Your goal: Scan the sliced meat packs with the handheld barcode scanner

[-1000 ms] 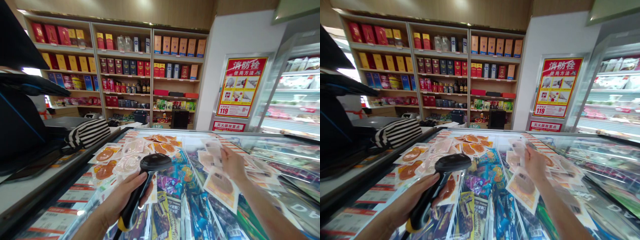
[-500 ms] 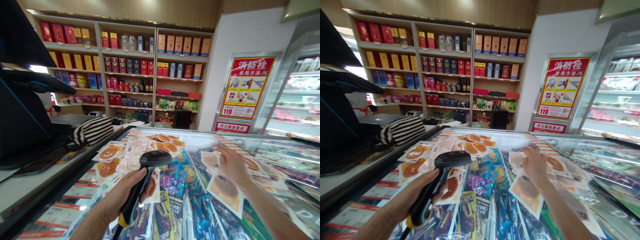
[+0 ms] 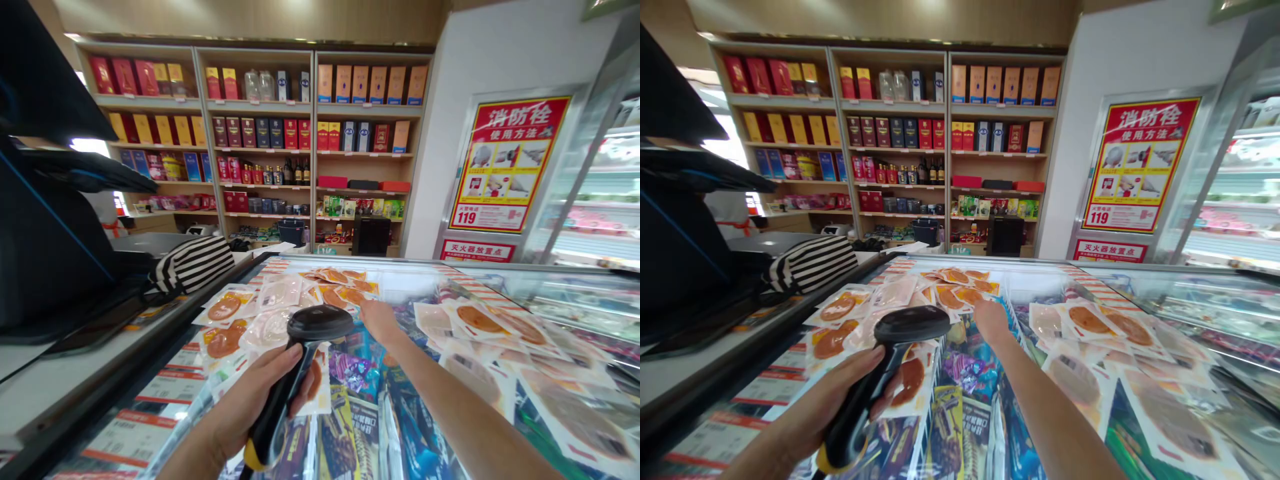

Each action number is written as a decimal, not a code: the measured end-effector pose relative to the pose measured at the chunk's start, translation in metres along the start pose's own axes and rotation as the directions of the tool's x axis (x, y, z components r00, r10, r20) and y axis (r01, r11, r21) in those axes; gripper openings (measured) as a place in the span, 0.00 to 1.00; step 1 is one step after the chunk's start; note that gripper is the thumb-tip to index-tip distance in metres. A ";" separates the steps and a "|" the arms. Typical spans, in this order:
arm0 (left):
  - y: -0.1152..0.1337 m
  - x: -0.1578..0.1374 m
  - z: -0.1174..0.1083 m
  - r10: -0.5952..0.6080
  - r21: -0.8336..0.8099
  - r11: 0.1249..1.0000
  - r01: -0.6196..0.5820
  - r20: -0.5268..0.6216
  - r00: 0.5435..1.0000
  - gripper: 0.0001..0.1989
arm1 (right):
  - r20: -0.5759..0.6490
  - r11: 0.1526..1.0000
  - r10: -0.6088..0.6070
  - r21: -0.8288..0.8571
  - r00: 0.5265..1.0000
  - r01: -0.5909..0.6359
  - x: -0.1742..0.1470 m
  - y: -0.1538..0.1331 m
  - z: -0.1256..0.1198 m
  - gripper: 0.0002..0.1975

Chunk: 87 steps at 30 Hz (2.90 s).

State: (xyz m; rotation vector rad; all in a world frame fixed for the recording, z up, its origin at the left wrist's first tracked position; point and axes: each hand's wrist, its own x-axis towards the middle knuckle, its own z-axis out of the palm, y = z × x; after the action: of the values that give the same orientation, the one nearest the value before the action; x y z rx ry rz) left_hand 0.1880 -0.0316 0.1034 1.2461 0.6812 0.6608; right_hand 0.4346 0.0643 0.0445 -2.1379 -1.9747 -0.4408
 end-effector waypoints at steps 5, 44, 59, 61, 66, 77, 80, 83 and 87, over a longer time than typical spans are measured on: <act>-0.005 0.001 0.000 0.043 -0.004 0.999 -0.043 -0.007 0.999 0.18 | -0.145 0.983 0.152 0.122 0.978 -0.135 -0.022 0.022 -0.019 0.13; -0.005 -0.001 0.020 0.026 -0.012 1.000 -0.026 -0.016 1.000 0.13 | 0.119 0.314 0.266 0.928 0.957 -0.203 -0.068 0.020 -0.028 0.09; 0.008 0.008 0.019 0.081 0.004 0.997 -0.082 0.049 0.995 0.13 | 0.090 0.343 0.329 0.916 0.940 -0.207 -0.066 0.038 -0.035 0.11; 0.015 0.015 0.019 0.076 0.014 0.997 -0.076 0.020 0.997 0.14 | -0.058 0.539 0.414 0.820 0.909 -0.192 -0.063 0.056 -0.044 0.13; 0.015 0.035 0.010 0.136 0.006 0.991 -0.136 -0.074 0.988 0.16 | -0.494 0.905 0.425 0.239 0.758 -0.351 -0.062 0.121 -0.072 0.15; 0.006 0.043 0.001 0.154 -0.104 0.979 -0.178 -0.205 0.967 0.17 | -0.364 0.996 0.032 -0.063 0.931 -0.059 -0.066 0.115 -0.057 0.11; 0.004 0.042 -0.002 0.153 -0.113 0.978 -0.177 -0.196 0.969 0.17 | -0.193 0.984 -0.029 0.165 0.981 0.061 -0.038 0.044 -0.048 0.16; 0.000 0.043 -0.006 0.145 -0.121 0.979 -0.163 -0.145 0.979 0.16 | -0.084 0.958 -0.172 0.219 0.982 0.186 -0.008 -0.009 -0.028 0.24; -0.003 0.044 -0.005 0.113 -0.143 0.981 -0.129 -0.118 0.987 0.16 | 0.026 0.944 -0.279 0.188 0.960 0.270 0.016 -0.028 -0.003 0.24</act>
State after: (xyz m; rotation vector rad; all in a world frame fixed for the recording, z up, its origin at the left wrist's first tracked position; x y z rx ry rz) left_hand 0.2127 0.0046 0.0953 1.1238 0.6367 0.8711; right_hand 0.4076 0.0803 0.0514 -1.7890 -2.2571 -0.2344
